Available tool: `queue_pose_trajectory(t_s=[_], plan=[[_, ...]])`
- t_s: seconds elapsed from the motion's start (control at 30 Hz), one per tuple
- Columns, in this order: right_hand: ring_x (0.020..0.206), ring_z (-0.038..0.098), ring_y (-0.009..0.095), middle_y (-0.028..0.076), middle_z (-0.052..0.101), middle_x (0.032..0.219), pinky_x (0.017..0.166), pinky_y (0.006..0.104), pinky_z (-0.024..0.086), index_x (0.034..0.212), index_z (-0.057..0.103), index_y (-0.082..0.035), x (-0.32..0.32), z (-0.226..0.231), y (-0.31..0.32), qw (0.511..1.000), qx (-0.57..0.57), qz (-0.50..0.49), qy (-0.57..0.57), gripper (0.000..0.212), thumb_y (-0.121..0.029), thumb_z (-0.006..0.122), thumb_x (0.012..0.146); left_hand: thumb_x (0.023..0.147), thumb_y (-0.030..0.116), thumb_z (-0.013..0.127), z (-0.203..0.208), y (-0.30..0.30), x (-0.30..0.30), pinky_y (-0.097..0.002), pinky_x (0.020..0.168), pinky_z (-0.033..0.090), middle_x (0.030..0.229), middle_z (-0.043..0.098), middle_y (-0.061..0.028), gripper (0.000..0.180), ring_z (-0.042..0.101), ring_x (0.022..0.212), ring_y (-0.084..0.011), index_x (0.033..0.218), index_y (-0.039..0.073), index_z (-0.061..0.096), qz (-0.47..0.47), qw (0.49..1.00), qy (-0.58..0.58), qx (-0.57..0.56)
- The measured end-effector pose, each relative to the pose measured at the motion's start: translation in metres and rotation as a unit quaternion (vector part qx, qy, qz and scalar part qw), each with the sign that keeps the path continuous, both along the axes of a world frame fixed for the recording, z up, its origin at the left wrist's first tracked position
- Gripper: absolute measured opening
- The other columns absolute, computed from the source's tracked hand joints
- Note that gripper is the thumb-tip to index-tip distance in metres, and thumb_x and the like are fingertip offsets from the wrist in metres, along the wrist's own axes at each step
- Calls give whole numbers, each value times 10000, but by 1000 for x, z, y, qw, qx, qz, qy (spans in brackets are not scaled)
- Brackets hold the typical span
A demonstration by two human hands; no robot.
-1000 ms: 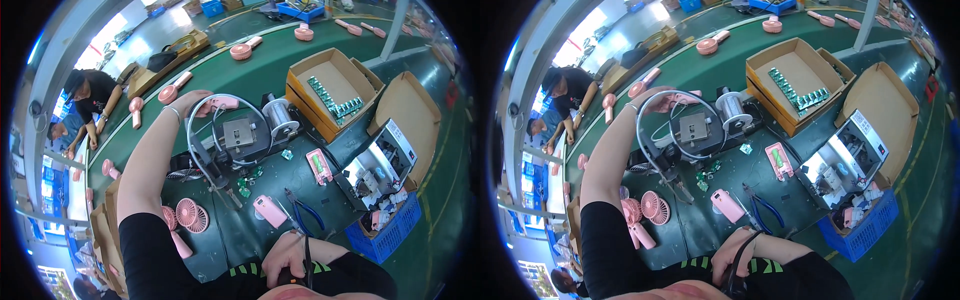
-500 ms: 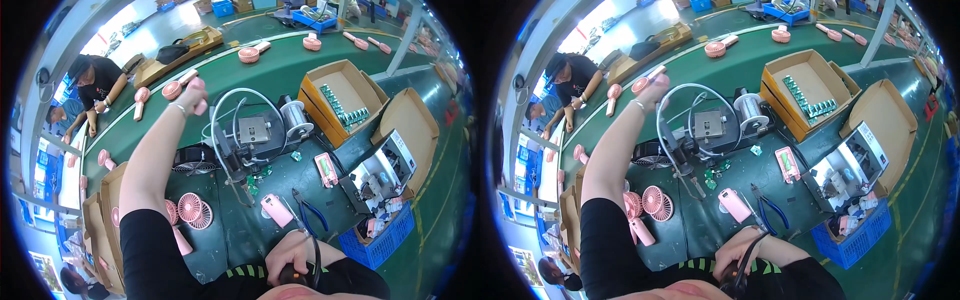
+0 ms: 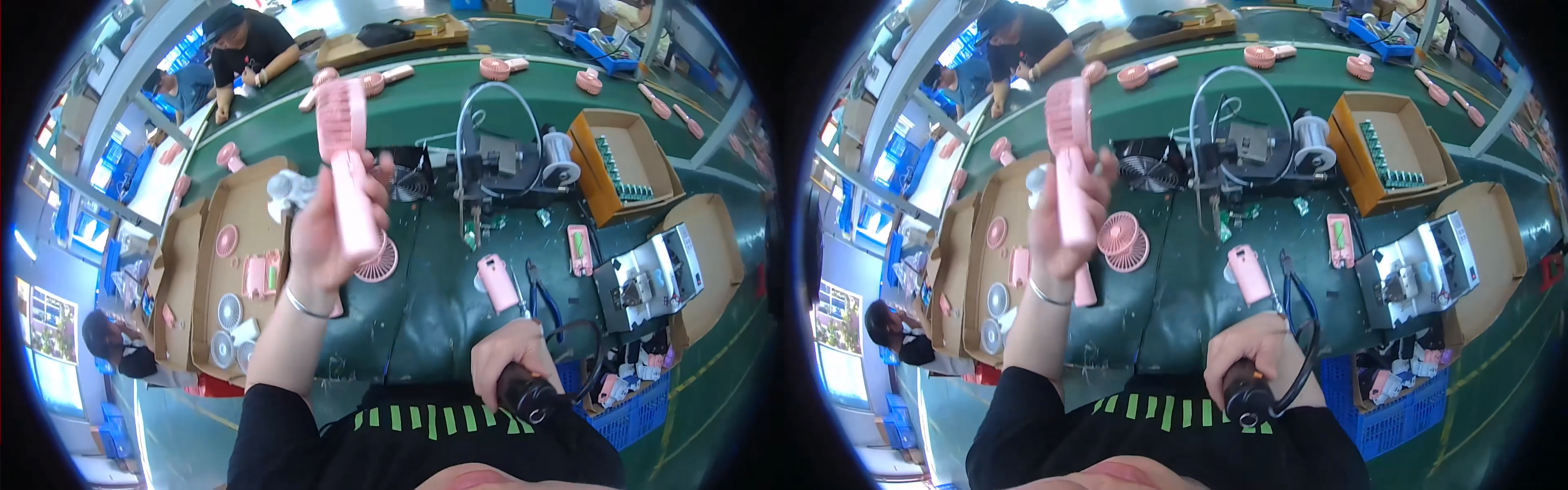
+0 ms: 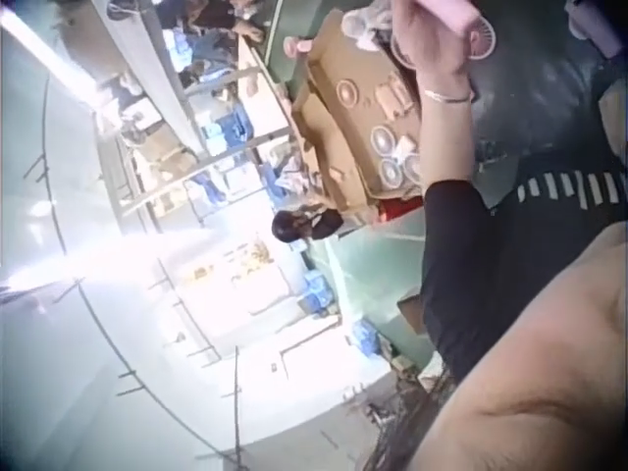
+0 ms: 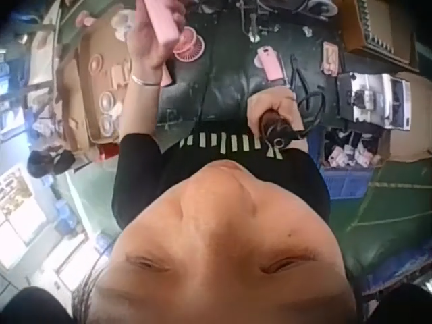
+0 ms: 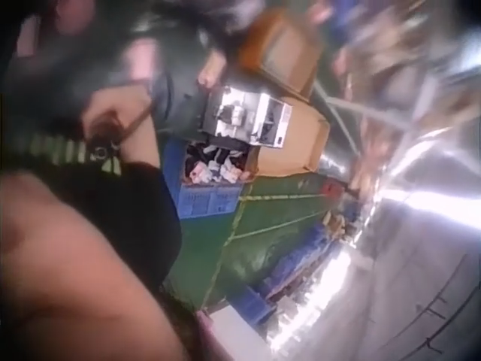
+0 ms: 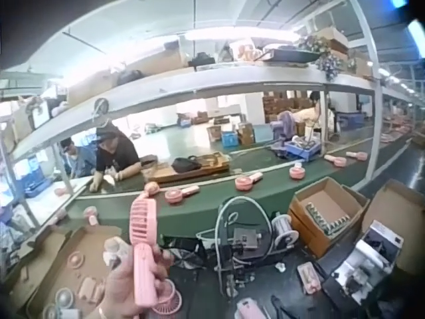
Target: The person assembles portable handheld fans by placing circuit boards and batteries into plastic handle casings, snapping the casing halves together, and securing them with an electric screwdriver.
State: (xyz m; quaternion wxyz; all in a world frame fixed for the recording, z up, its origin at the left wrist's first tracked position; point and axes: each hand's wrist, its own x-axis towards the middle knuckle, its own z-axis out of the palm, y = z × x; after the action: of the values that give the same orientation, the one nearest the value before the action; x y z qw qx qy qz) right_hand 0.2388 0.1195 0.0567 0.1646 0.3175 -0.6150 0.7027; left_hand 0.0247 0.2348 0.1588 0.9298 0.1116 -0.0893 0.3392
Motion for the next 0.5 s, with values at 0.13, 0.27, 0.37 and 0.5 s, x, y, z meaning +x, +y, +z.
queue_pose_trajectory(t_s=[0.13,0.27,0.37,0.5], plan=[[653,628,343,199,632,832,536,384,494,1043,575,115,-10,4,2,1000,9,-4,2,743,-564,708,775,951,293,555,-65,-43,-19,-459,941,491,1186,503,-95,491,554,1106,-241,1340,47,385,-23,999,25,41],[696,644,310,187,639,847,580,366,492,1052,584,116,-8,-4,3,999,17,-21,-30,879,-718,535,781,850,132,689,-94,-81,-21,-431,926,502,1140,549,-86,483,589,1061,-249,1265,50,456,27,995,99,17],[757,663,295,175,656,885,645,355,505,1035,612,92,-3,-7,-5,996,1,-59,-62,876,-735,552,753,819,143,725,-102,-105,-20,-389,894,505,1044,603,-104,456,623,981,-253,1194,40,487,106,972,207,15],[753,675,282,180,667,884,649,336,515,1005,633,82,-3,1,-23,984,-10,-160,-80,865,-733,587,718,802,116,734,-106,-130,-24,-372,874,507,1046,605,-116,440,624,961,-245,1163,25,500,133,956,262,4]])
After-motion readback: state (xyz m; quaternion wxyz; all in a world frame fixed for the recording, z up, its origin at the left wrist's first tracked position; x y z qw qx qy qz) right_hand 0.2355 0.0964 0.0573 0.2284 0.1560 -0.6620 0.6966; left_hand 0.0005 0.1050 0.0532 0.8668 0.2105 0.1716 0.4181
